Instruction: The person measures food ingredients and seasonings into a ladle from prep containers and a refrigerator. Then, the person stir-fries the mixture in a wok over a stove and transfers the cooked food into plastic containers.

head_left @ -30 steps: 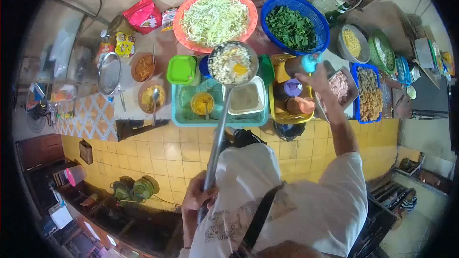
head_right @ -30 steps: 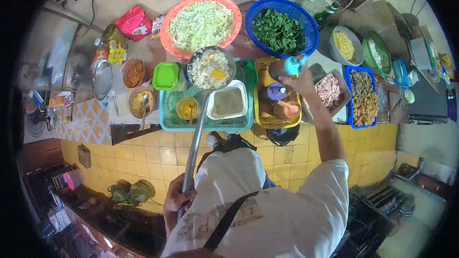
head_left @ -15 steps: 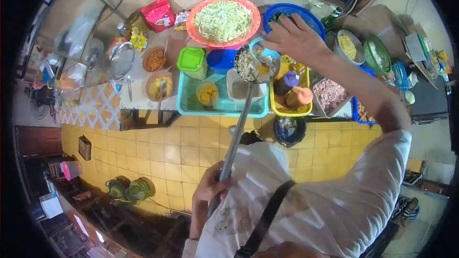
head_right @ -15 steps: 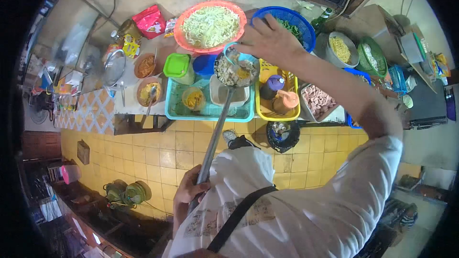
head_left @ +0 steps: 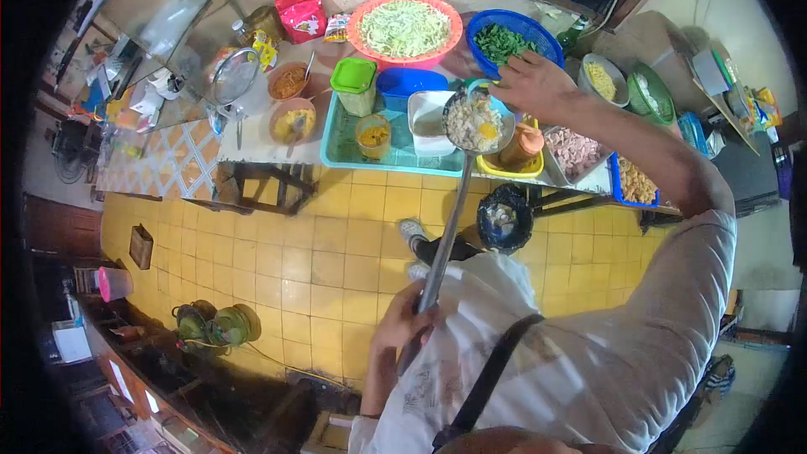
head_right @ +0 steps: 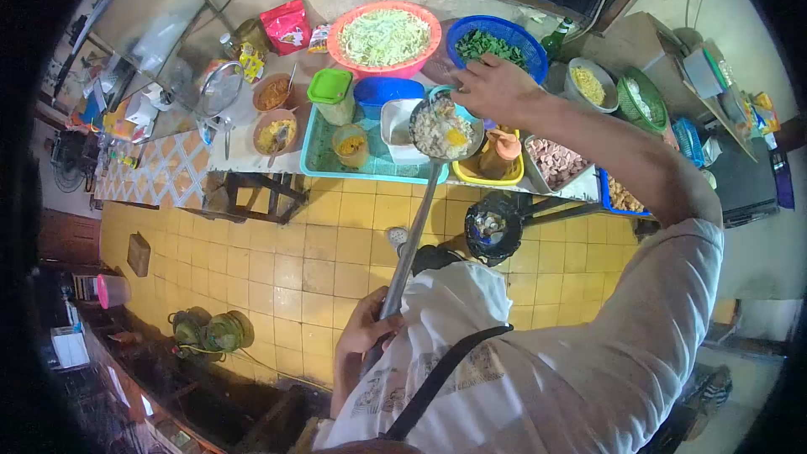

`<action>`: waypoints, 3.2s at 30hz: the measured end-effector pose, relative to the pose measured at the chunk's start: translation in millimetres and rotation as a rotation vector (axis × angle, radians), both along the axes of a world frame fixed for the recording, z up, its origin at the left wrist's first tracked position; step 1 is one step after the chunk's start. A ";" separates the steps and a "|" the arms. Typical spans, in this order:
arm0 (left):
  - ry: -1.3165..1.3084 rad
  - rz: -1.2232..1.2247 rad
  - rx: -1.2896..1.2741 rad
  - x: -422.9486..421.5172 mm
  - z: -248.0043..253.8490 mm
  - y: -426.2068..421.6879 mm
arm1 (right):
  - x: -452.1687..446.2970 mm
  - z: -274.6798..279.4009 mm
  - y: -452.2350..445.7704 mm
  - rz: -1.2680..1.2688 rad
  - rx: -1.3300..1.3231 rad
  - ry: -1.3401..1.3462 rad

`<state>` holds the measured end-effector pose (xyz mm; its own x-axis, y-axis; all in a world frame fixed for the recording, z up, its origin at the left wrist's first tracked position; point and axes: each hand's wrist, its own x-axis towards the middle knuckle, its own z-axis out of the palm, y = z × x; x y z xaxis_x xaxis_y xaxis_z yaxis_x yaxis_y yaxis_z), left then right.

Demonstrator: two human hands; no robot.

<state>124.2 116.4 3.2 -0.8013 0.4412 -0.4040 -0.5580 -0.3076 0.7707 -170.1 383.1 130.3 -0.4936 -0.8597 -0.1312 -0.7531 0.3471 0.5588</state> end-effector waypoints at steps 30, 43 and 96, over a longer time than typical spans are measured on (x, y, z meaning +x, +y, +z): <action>0.010 -0.093 -0.093 -47.5 12.5 134.9 | -25.2 4.5 145.6 -0.037 -0.046 0.152; -0.014 -0.062 -0.151 -64.5 21.4 171.6 | -60.9 -12.1 173.8 -0.083 -0.146 -0.035; -0.208 0.781 -0.152 -7.0 -5.6 -253.6 | -182.6 -205.3 -390.2 -0.882 -1.701 -1.319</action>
<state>117.2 -137.1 -2.4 -0.7569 -0.2836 -0.5887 -0.3627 -0.5671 0.7395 -352.7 -7.0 -75.0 -0.9518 -0.2028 -0.2300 0.2061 0.1320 -0.9696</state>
